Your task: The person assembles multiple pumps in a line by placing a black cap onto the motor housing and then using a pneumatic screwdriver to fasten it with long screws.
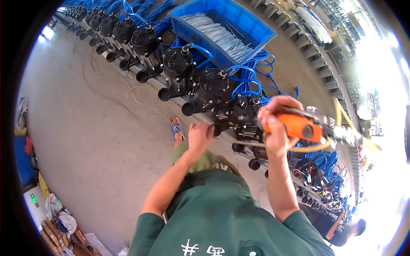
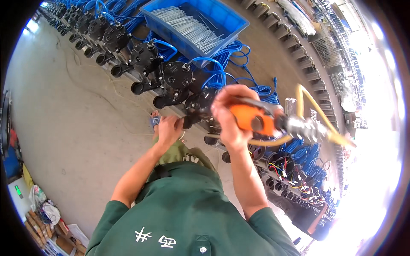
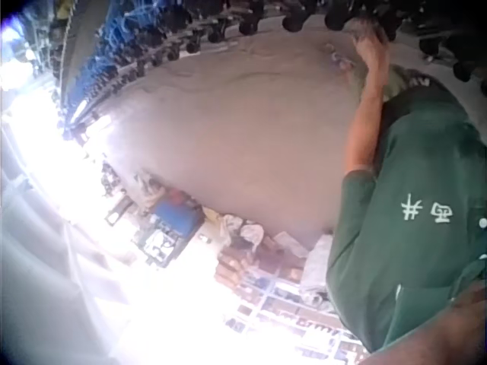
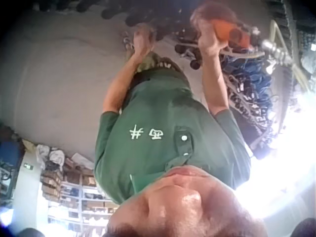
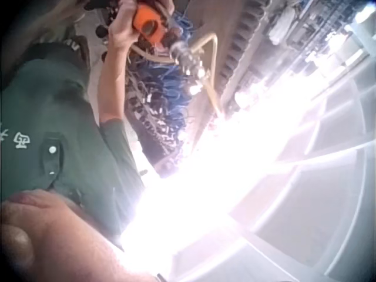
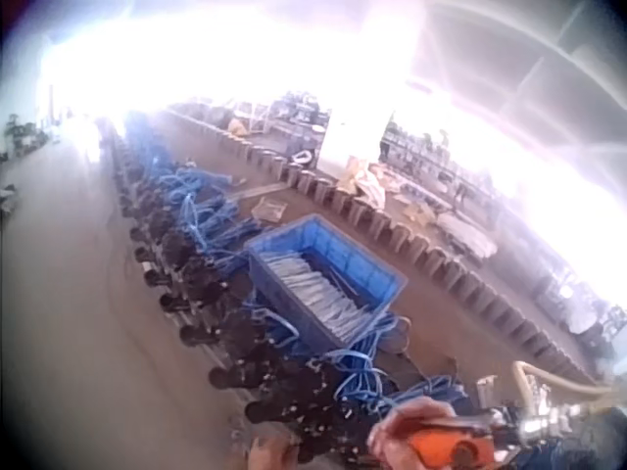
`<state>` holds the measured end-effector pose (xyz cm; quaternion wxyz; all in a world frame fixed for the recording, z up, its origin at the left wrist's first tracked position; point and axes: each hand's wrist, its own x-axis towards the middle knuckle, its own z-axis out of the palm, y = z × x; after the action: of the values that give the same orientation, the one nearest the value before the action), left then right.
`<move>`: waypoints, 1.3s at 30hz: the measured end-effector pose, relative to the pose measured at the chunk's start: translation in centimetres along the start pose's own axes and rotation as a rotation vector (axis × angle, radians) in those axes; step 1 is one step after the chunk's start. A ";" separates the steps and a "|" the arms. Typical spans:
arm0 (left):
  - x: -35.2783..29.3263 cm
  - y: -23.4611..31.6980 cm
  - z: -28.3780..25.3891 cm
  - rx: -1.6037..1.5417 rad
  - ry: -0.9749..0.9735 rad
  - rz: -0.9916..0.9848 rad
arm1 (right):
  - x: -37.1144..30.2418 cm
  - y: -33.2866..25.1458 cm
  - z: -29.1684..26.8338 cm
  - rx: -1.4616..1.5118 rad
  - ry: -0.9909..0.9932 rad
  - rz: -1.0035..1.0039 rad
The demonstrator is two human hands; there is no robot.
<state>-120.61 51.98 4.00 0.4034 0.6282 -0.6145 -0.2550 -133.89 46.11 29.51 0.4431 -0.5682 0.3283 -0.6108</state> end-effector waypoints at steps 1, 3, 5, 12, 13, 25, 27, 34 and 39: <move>-0.5 1.0 -0.8 0.017 -0.096 0.000 | -0.2 -0.6 -1.1 0.075 -0.037 -0.027; -1.7 2.2 1.2 -0.635 -0.369 -0.408 | -1.0 -1.3 -2.1 0.043 -0.001 -0.044; -1.3 4.3 3.3 -1.229 -0.466 -0.782 | -1.7 -1.0 -3.0 0.030 0.066 -0.060; 0.5 6.9 9.0 -1.898 0.036 -1.100 | -3.5 -0.1 -4.9 -0.114 0.084 -0.010; 0.4 6.9 9.3 -1.883 0.055 -1.087 | -3.5 0.0 -4.9 -0.105 0.097 -0.008; 0.0 5.6 10.1 -2.017 0.138 -1.073 | -2.9 1.8 -4.3 -0.084 0.138 0.042; 0.0 5.2 10.3 -2.018 0.141 -1.055 | -2.8 1.8 -4.2 -0.080 0.129 0.043; 0.2 5.3 9.7 -1.967 0.082 -1.047 | -2.5 2.5 -4.3 -0.075 0.129 0.044; 0.2 5.1 9.7 -1.952 0.059 -1.013 | -2.6 3.4 -4.3 -0.084 0.064 0.014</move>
<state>-131.45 50.36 2.92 0.5896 0.2243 0.1905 -0.7522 -137.62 46.68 24.82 0.4125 -0.5641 0.3717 -0.6111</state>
